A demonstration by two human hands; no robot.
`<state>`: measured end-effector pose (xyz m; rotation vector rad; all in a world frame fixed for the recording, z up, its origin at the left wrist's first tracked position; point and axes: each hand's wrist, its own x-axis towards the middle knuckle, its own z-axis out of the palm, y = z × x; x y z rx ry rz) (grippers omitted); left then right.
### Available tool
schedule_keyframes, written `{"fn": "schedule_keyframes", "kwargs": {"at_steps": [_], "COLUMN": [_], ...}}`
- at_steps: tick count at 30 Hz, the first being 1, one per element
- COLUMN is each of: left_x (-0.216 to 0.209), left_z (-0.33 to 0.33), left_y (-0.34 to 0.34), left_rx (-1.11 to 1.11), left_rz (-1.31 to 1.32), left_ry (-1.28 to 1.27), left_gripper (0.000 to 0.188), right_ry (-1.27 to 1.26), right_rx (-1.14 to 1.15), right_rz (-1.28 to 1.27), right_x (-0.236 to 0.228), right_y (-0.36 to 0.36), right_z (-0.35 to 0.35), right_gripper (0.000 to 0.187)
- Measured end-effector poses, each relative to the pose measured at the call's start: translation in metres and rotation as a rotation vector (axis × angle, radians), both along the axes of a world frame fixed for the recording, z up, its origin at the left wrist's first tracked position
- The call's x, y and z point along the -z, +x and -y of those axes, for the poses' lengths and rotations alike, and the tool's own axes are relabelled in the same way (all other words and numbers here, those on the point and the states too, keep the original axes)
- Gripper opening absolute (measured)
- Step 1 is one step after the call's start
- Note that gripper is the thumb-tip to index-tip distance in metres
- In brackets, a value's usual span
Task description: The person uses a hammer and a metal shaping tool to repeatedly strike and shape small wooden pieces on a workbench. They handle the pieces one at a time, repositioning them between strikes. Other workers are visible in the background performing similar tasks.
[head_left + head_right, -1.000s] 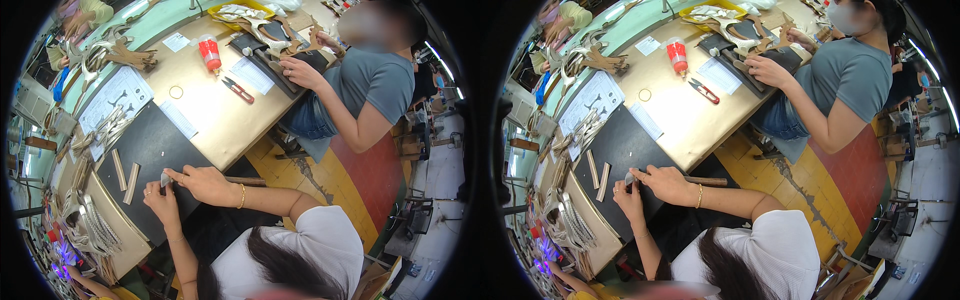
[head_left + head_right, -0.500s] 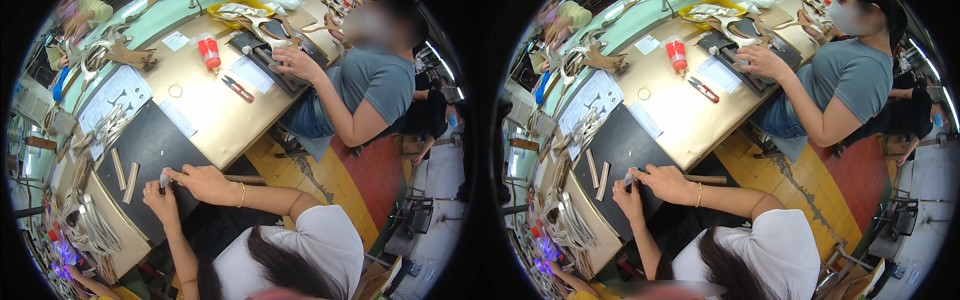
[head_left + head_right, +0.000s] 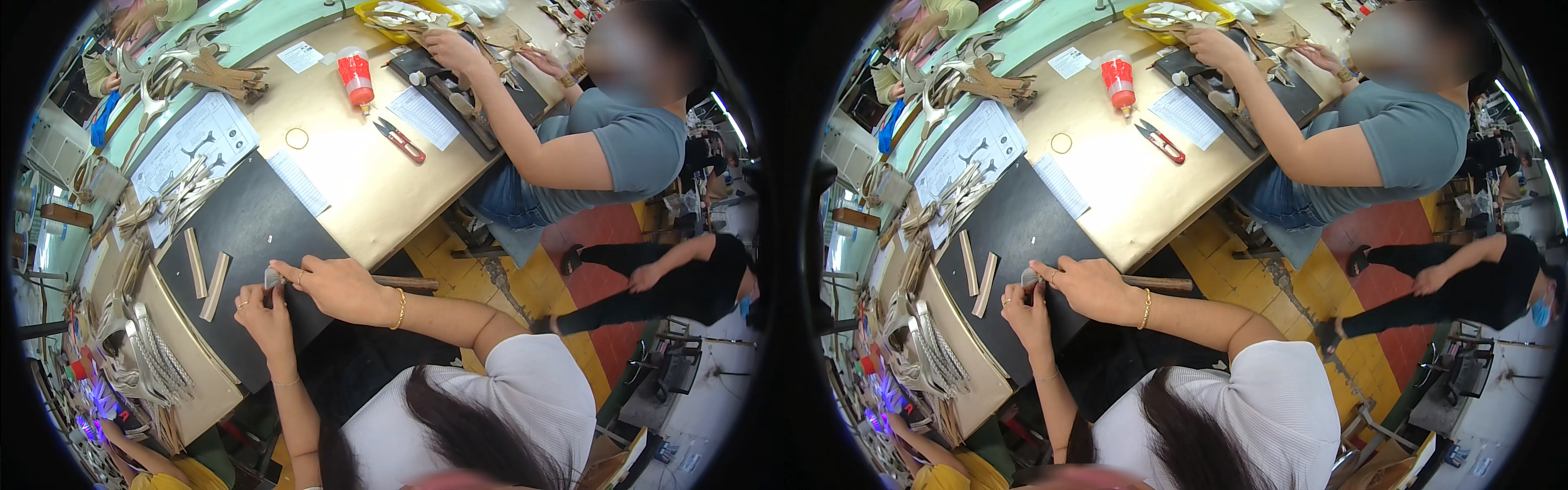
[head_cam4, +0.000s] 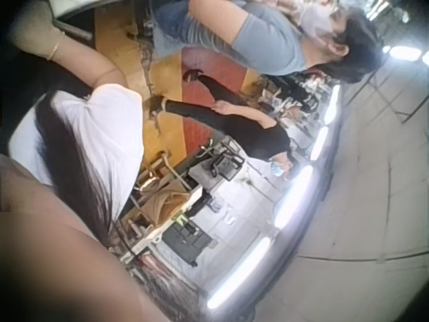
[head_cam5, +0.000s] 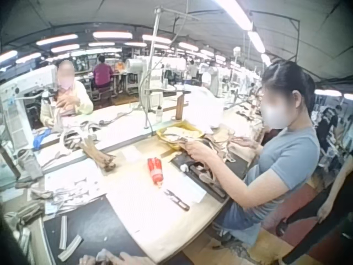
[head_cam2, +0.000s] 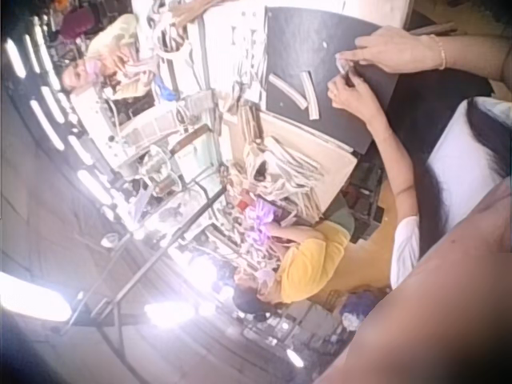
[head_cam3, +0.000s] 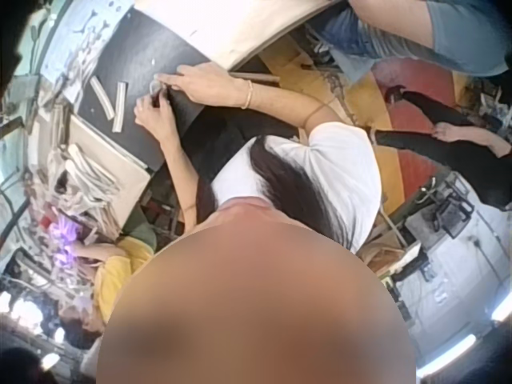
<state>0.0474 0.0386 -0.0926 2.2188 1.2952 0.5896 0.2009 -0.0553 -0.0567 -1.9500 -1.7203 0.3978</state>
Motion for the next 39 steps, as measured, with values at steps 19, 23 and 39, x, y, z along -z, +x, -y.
{"fn": "schedule_keyframes", "kwargs": {"at_steps": [19, 23, 39], "left_x": [-0.0002, -0.0009, 0.0004], "left_z": [0.0008, 0.001, 0.0021], "left_y": [0.001, 0.0009, 0.0003], "left_rx": [-0.003, 0.001, 0.003], "left_rz": [-0.003, 0.02, -0.008], "left_ry": [0.025, 0.02, 0.061], "left_gripper": [0.014, 0.013, 0.013], "right_ry": [-0.004, 0.005, -0.027], "right_rx": [-0.001, 0.005, 0.0], "right_rz": [-0.021, -0.032, -0.023], "right_x": [0.0016, 0.0027, -0.0025], "right_y": [-0.003, -0.0037, -0.0043], "right_z": [0.0027, 0.0028, 0.0027], "right_gripper": [0.055, 0.054, 0.055]}}
